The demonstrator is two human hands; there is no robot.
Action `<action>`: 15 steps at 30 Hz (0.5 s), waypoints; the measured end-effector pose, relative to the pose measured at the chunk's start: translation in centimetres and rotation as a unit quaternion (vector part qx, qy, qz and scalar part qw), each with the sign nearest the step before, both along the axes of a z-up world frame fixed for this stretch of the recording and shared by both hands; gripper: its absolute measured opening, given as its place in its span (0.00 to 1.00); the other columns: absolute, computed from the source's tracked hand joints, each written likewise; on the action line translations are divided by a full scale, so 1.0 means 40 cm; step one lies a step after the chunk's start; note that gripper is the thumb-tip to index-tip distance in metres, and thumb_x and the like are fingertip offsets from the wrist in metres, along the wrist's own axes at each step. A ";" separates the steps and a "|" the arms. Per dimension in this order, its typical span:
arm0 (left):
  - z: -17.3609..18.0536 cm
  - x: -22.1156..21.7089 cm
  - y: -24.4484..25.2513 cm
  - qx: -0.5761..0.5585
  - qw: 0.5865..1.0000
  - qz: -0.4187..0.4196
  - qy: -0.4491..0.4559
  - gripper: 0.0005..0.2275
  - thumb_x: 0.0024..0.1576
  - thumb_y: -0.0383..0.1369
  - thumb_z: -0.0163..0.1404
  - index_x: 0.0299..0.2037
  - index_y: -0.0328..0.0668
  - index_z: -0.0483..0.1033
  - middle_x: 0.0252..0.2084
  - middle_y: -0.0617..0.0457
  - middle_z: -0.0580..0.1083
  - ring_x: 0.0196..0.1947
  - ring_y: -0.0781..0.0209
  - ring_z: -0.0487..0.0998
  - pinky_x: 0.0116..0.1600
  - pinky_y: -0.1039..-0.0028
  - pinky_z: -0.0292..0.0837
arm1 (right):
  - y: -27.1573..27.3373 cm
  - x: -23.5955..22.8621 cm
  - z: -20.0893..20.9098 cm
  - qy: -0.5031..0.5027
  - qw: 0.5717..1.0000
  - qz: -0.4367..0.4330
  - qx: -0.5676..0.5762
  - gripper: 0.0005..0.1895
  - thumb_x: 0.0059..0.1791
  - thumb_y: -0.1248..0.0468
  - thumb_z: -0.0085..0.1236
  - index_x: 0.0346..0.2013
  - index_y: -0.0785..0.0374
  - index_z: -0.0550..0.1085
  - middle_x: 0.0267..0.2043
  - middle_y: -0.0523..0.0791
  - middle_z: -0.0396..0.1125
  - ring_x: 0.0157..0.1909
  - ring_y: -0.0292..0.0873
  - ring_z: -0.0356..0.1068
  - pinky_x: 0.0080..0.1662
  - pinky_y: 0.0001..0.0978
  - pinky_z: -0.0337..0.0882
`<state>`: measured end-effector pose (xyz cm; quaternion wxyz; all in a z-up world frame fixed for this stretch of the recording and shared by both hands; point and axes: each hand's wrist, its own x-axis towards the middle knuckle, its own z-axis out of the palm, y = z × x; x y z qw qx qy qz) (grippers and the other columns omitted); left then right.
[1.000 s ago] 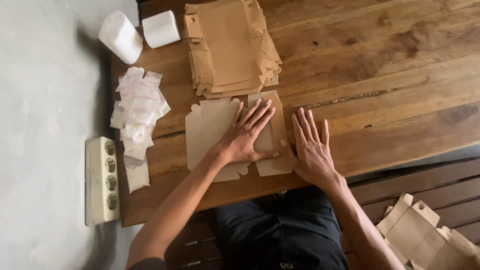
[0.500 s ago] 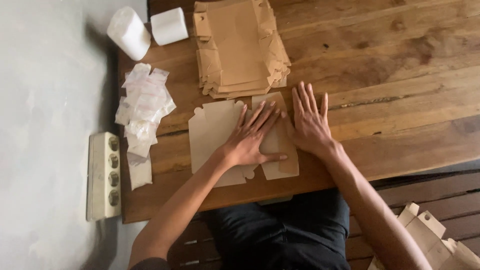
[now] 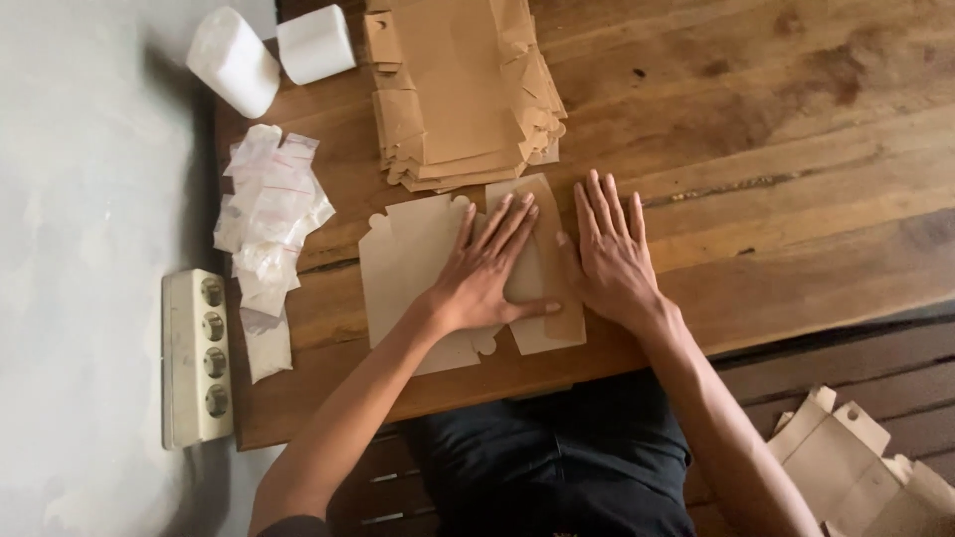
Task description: The person folds flat cardboard box blanks along pre-scored lines to form small boxes. They repeatedly pick up a blank, fold the side flaps and tabs, and place the finished box aside. The process is repeated for multiple units on a wooden work surface.
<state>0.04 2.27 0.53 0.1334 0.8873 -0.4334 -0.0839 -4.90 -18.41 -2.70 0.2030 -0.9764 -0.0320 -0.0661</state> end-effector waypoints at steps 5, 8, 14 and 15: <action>-0.024 0.009 0.004 -0.004 1.000 0.002 -0.006 0.57 0.47 0.73 0.46 0.76 0.37 0.41 0.79 0.45 0.40 0.78 0.43 0.37 0.75 0.39 0.28 | 0.026 -0.109 0.035 0.005 1.000 -0.007 0.008 0.36 0.59 0.49 0.33 0.75 0.71 0.48 0.80 0.58 0.34 0.81 0.56 0.29 0.73 0.57 0.27; -0.032 0.007 0.007 -0.004 1.000 0.000 -0.019 0.57 0.47 0.74 0.43 0.76 0.37 0.42 0.79 0.45 0.41 0.79 0.44 0.37 0.75 0.39 0.29 | 0.032 -0.148 0.039 0.004 1.000 -0.013 0.009 0.38 0.57 0.49 0.37 0.75 0.70 0.48 0.80 0.57 0.36 0.81 0.55 0.31 0.73 0.57 0.30; -0.045 0.008 0.009 -0.006 0.999 -0.005 -0.033 0.57 0.47 0.74 0.43 0.76 0.38 0.42 0.79 0.45 0.41 0.79 0.44 0.38 0.75 0.39 0.30 | 0.027 -0.130 0.025 0.017 1.000 -0.015 0.019 0.38 0.57 0.48 0.38 0.76 0.67 0.47 0.81 0.55 0.34 0.81 0.55 0.29 0.72 0.61 0.26; -0.044 0.011 0.009 -0.006 0.999 -0.004 -0.034 0.57 0.47 0.74 0.43 0.76 0.38 0.42 0.79 0.45 0.41 0.79 0.44 0.38 0.75 0.39 0.30 | 0.025 -0.114 0.026 0.016 1.000 -0.013 0.019 0.38 0.57 0.48 0.38 0.76 0.67 0.47 0.81 0.55 0.34 0.81 0.55 0.29 0.72 0.61 0.26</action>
